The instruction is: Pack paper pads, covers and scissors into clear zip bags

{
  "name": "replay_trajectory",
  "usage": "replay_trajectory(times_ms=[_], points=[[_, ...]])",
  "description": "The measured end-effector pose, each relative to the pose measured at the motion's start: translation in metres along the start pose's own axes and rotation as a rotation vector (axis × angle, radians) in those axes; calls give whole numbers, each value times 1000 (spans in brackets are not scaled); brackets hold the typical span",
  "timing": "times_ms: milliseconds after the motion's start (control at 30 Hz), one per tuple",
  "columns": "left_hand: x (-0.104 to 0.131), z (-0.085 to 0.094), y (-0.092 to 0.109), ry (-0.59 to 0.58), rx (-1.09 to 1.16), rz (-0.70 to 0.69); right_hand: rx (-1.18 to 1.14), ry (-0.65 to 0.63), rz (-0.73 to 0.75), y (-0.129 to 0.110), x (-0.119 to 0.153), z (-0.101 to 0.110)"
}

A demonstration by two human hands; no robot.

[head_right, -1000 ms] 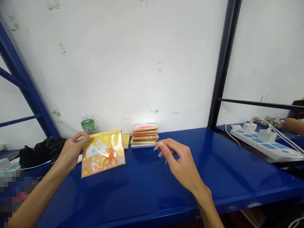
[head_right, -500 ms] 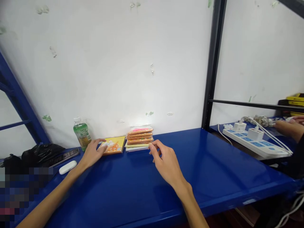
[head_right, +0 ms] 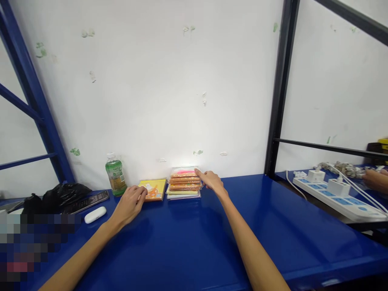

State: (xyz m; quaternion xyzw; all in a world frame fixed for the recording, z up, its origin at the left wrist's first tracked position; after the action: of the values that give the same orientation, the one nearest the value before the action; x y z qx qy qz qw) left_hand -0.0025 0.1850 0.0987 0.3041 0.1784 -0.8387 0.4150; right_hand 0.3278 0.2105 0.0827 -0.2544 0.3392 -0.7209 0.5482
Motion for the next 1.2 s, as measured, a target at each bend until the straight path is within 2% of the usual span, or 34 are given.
replay_trajectory(times_ms=[100,200,300,433,600,733,833,967,1033,1100,1200], points=[[2,2,2,-5,2,19,-54,-34,21,5,-1,-12],[2,1,3,-11,29,35,-102,-16,35,6,-5,-16],[2,-1,3,-17,78,47,-170,24,53,4,-10,-13],[5,-2,1,-16,182,82,-310,64,69,2,-8,3],[5,4,-3,9,413,194,-572,49,132,-7,14,31],[7,17,2,76,698,405,-760,-13,190,-12,51,39],[15,20,24,29,1009,573,-858,-130,191,-10,85,23],[41,13,78,-285,1369,707,-904,-314,134,-6,122,-19],[61,12,91,-356,1478,792,-910,-364,93,-4,133,-40],[81,7,90,-332,1581,931,-925,-394,67,-3,142,-59],[104,1,70,-186,1609,1076,-890,-499,86,-12,157,-87]])
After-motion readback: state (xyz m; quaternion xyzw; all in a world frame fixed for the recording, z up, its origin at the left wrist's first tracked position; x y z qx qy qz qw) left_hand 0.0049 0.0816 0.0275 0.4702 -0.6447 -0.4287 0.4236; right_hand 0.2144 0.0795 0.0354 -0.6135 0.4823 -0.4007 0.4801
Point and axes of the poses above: each hand's wrist, its own x-axis away from the middle knuckle, its own z-axis out of the back of the hand, y = z × x, the point moved 10 cm from there along -x, towards the middle knuckle, and after that the axes turned 1 degree about y, right-handed, at the moved point
